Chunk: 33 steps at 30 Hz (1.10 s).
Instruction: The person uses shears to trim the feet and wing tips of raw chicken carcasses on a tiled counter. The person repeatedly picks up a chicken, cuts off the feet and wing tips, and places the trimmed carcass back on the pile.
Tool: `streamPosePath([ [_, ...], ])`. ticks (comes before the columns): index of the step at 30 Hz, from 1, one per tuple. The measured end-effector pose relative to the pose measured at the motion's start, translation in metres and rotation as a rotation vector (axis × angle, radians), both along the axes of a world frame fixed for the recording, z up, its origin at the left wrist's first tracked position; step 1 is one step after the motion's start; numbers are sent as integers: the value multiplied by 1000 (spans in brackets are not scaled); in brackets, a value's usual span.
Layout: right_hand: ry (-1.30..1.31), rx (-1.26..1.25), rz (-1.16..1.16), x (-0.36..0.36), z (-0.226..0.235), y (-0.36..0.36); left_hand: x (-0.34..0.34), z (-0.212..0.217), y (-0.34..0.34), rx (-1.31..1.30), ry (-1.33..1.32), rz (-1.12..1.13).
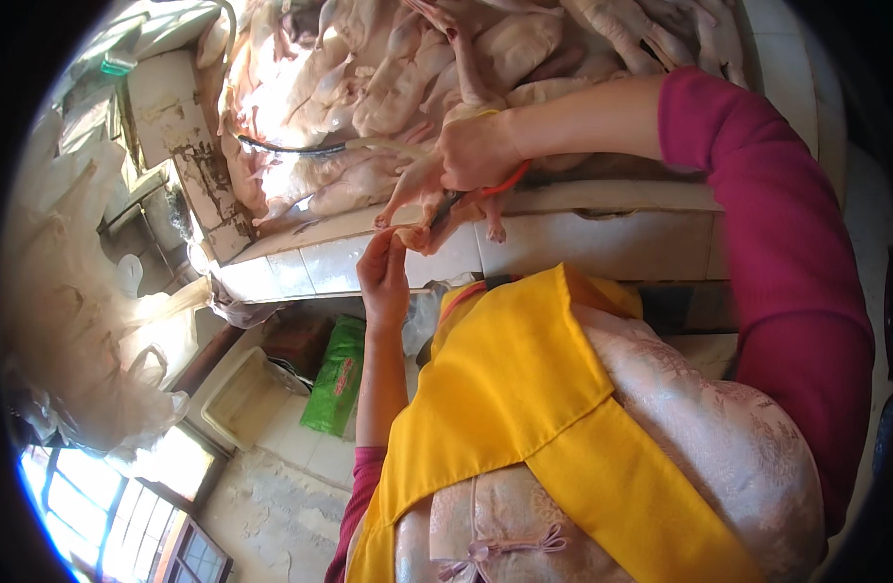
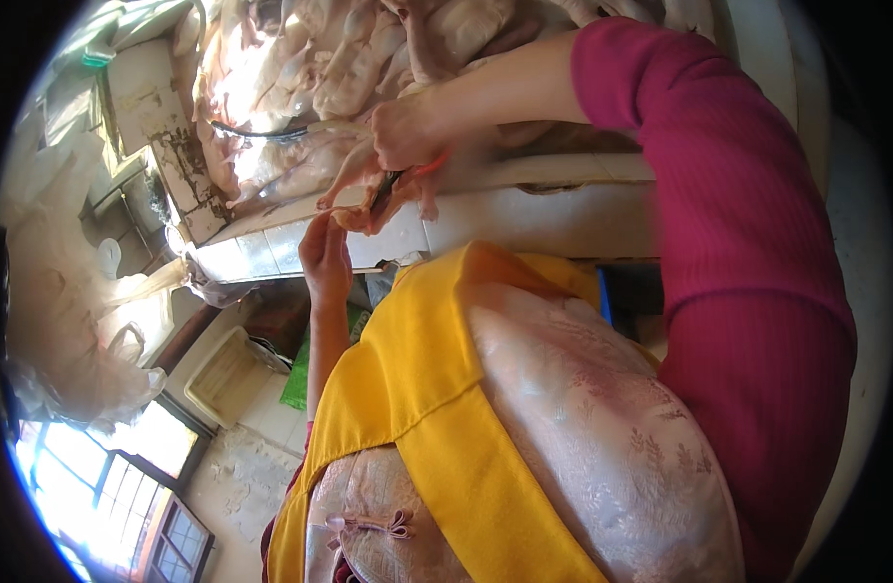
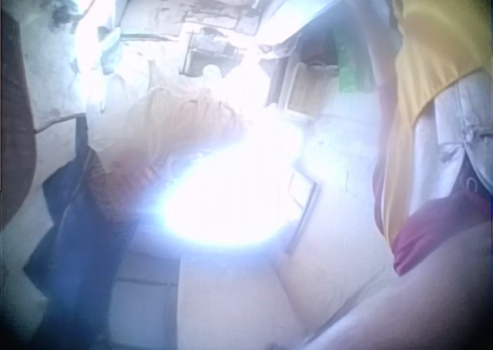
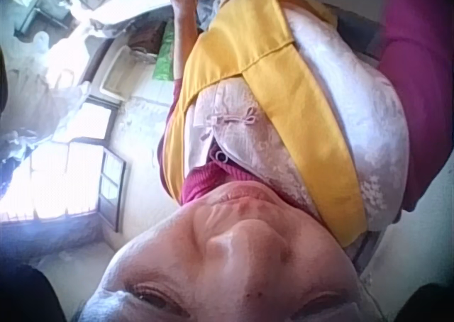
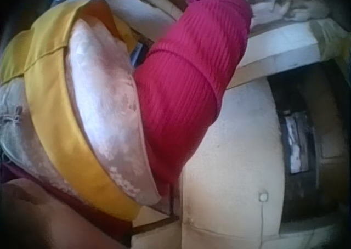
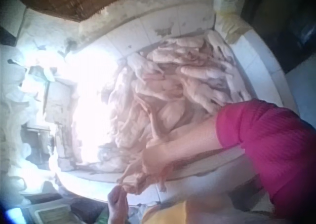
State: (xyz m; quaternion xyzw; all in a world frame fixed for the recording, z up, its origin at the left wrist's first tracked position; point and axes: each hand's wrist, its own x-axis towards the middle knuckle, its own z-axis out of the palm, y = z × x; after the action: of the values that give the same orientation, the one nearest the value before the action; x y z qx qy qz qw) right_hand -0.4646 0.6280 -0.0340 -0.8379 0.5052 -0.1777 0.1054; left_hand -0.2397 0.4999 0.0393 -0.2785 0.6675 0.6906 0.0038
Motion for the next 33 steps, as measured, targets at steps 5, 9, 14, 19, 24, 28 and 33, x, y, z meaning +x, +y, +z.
streamPosePath([
  [5,-61,32,-132,-16,-6,17,19,-4,1,56,83,227],
  [9,-100,-125,-173,-23,-9,19,22,-13,8,51,162,270],
  [14,-104,-145,-154,20,-13,-10,11,-9,16,-27,147,259],
  [19,-269,-60,-58,34,1,-8,12,8,2,93,209,401],
  [24,-296,-92,-311,23,7,22,-27,63,-34,-68,103,367],
  [28,-181,128,-738,-15,9,60,-81,56,-93,-229,232,89],
  [33,-262,187,-1242,-30,12,127,-113,-19,-144,-538,-186,-50],
])
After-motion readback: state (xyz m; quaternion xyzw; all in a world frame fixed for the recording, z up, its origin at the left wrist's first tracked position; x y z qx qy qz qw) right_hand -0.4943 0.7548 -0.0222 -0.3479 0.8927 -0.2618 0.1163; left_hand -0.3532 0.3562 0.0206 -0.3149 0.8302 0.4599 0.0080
